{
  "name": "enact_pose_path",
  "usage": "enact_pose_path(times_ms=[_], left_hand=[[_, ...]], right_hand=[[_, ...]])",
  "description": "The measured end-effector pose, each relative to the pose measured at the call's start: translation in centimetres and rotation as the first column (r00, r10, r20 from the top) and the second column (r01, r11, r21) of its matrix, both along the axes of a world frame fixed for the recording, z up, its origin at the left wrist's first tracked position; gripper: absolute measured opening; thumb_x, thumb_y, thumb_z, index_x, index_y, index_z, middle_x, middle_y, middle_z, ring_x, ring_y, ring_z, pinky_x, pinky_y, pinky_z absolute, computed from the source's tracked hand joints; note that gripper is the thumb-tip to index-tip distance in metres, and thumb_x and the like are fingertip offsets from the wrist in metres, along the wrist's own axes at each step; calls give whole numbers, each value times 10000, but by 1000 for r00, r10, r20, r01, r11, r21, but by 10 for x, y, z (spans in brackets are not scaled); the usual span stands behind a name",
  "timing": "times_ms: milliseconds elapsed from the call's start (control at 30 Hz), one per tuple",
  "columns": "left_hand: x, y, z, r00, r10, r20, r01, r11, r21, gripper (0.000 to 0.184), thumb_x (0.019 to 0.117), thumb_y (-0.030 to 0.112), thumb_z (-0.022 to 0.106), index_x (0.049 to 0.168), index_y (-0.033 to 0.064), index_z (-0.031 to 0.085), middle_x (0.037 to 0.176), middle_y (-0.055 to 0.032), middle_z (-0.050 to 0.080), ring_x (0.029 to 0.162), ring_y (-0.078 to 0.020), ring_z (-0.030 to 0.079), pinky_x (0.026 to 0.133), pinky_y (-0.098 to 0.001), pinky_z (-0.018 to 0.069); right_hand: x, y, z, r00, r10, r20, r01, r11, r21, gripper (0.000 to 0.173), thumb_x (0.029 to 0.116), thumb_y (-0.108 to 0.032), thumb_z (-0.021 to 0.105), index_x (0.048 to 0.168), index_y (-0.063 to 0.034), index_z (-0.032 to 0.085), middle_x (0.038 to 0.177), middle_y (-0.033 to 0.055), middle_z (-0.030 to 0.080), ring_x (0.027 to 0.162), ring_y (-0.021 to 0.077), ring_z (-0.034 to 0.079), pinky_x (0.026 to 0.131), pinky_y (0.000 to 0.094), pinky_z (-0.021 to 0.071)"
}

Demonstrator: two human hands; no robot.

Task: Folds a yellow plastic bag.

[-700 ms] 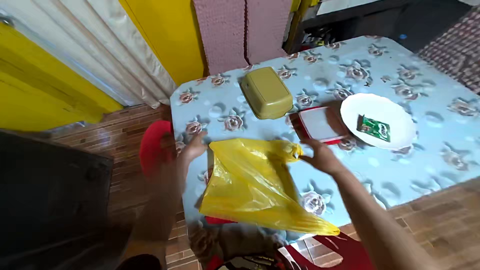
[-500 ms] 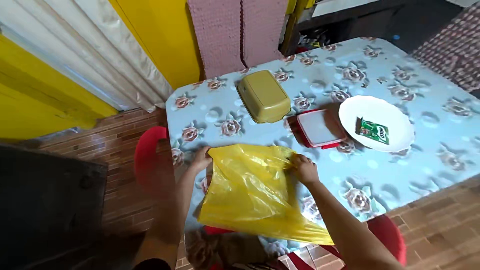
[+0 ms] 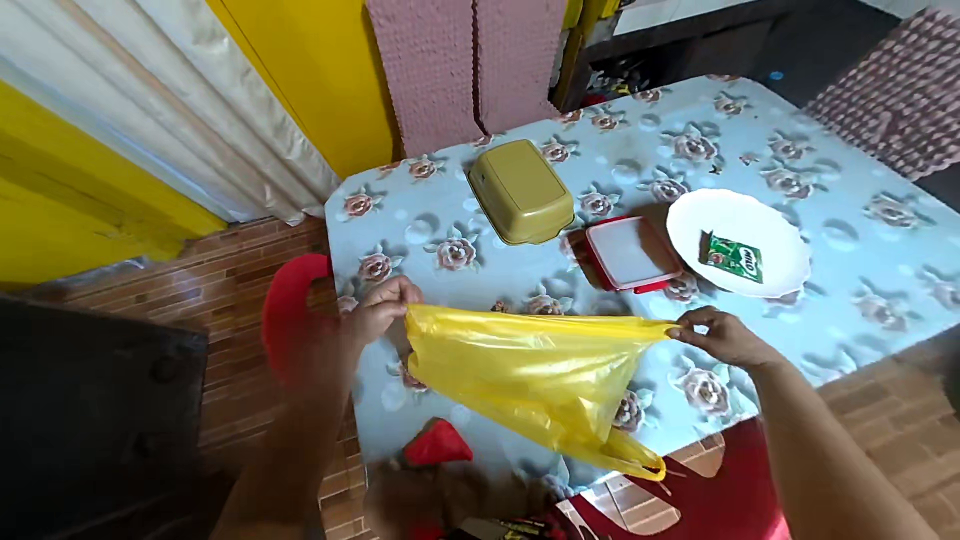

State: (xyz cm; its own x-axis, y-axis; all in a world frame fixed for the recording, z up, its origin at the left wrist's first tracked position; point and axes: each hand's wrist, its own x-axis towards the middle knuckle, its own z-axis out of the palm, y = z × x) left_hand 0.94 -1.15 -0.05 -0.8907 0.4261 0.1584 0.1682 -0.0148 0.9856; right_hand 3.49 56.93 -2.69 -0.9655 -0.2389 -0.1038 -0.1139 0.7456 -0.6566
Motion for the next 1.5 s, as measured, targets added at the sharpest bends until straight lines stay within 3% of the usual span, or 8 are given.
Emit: enact_pose_path(times_ms=[200, 367, 533, 633, 800, 933, 1200, 1500], left_hand=[[13, 20, 61, 781, -623, -41, 312, 446, -839, 401, 958, 312, 652, 820, -64, 675, 877, -218, 685, 1038, -454, 619, 1016, -678, 332], [47, 31, 77, 633, -666, -396, 375, 710, -596, 494, 971, 494, 530, 654, 129, 627, 879, -49, 731, 1234, -322, 600, 1151, -609, 263], [34, 28, 101, 893, -394, 216, 351, 310, -884, 393, 1052, 218, 564, 1125, -155, 665, 1158, -343, 658, 1245, -520, 543, 1146, -686, 192], [19, 4, 56, 978, -206, 31, 147, 579, -802, 272, 993, 123, 600, 1021, -139, 670, 909, -255, 680, 832, -312, 647, 845, -505, 514], [1, 21, 6, 949, 301, 94, -186, 775, -604, 279, 982, 14, 647, 1243, -75, 610, 1164, -239, 670, 1042, -294, 672, 945, -491, 540], [-6, 58, -26, 903, 425, -64, -340, 615, -711, 604, 988, 116, 660, 1532, 21, 416, 1592, -267, 349, 1449, -448, 377, 1158, -606, 351], [53, 123, -94, 997, -72, 27, 49, 319, -946, 621, 1052, 399, 518, 1619, 223, 335, 1709, -152, 157, 1584, -380, 51, 1234, -658, -23], [77, 42, -103, 881, 469, -61, -319, 494, -809, 457, 1039, 232, 552, 1431, -3, 557, 1545, -276, 426, 1465, -444, 362, 1220, -557, 271]], right_hand=[[3, 11, 40, 988, 145, 44, -151, 942, 299, 360, 783, -230, 871, 989, 43, 759, 1125, 275, 706, 1244, 548, 537, 1060, 803, 223], [12, 23, 50, 998, 64, 6, -63, 974, 217, 334, 806, -43, 832, 1094, 87, 723, 1103, 304, 697, 1161, 540, 583, 1037, 771, 301], [31, 33, 46, 999, -1, 36, 14, 925, -381, 67, 793, -57, 691, 821, -111, 663, 851, -103, 690, 835, -16, 646, 821, 222, 547], [29, 24, 49, 987, 58, 146, 28, 848, -529, 92, 833, -187, 701, 783, -264, 706, 832, -186, 717, 775, -59, 652, 733, 161, 545], [2, -20, 26, 903, -360, 234, 429, 759, -490, 144, 929, 102, 557, 869, -24, 591, 792, 4, 656, 740, 90, 655, 763, 308, 591], [-12, -89, 19, 759, -651, -20, 649, 759, -49, 386, 969, -97, 664, 1317, 64, 615, 1392, 316, 552, 1277, 467, 545, 1050, 634, 430], [51, -249, -67, 994, 89, 57, -104, 919, 380, 609, 1058, -456, 456, 1592, -170, 398, 1678, 220, 233, 1553, 456, 177, 1212, 697, 115], [57, -165, -85, 886, -463, 8, 445, 855, 265, 493, 1003, -248, 613, 1392, 53, 575, 1445, 352, 501, 1338, 546, 478, 1071, 674, 387]])
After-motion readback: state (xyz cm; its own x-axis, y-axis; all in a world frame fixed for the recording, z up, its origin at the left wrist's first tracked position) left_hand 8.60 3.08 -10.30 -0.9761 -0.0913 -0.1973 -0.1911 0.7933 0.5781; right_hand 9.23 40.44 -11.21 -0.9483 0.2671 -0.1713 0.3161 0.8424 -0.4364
